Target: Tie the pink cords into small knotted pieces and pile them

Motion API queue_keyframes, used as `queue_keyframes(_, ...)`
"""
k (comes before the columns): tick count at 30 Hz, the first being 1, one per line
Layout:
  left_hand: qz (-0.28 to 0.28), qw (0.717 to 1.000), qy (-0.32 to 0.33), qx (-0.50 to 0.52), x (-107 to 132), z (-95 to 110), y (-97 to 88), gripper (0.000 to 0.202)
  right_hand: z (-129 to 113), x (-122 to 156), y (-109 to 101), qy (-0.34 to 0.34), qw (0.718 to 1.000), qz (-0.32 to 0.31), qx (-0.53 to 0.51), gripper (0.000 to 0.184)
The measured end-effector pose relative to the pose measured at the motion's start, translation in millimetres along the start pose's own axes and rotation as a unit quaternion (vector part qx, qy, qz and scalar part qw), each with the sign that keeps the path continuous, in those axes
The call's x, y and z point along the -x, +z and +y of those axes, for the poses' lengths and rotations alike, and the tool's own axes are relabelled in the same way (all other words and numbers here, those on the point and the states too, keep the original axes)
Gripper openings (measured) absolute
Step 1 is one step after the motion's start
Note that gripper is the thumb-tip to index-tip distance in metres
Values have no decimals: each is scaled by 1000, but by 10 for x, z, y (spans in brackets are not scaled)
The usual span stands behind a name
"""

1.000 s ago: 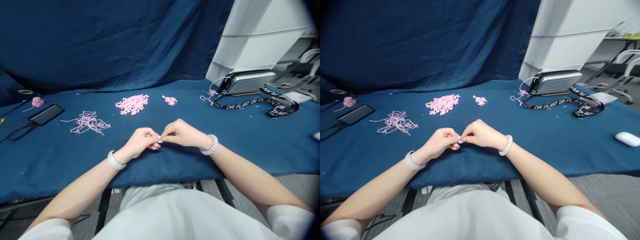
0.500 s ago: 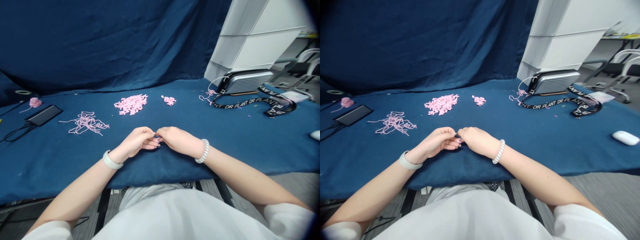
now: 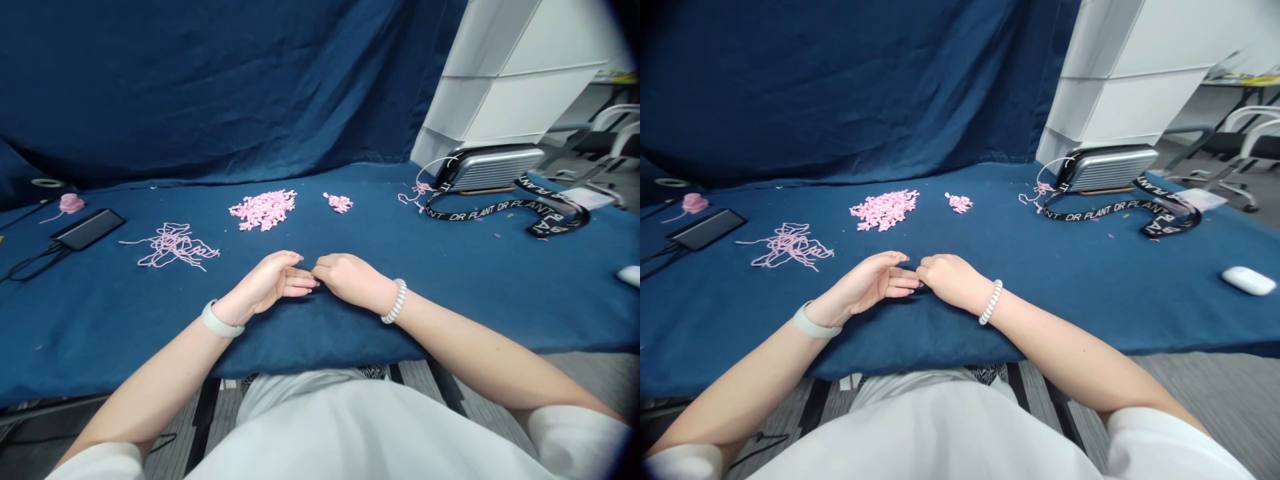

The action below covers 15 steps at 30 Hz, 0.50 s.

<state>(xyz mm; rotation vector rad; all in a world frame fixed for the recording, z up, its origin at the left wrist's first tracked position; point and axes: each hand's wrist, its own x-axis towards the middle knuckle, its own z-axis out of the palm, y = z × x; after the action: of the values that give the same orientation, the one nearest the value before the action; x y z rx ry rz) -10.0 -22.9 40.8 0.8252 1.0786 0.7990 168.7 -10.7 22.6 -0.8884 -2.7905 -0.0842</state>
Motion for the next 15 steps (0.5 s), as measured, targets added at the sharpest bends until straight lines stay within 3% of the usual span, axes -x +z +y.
queue_keyframes(5, 31, 999, 30, 16, 10, 18, 10, 14, 102, -30, 83, -3, 998, 69, -8, 22)
queue_keyframes(10, 40, 993, 28, 104, -27, -1, 10, 3, 170, -75, 181, -7, 986, 165, -21, 28)
queue_keyframes(15, 17, 980, 41, 193, -52, -62, 38, 13, 164, -116, 237, 26, 949, 279, -144, 22)
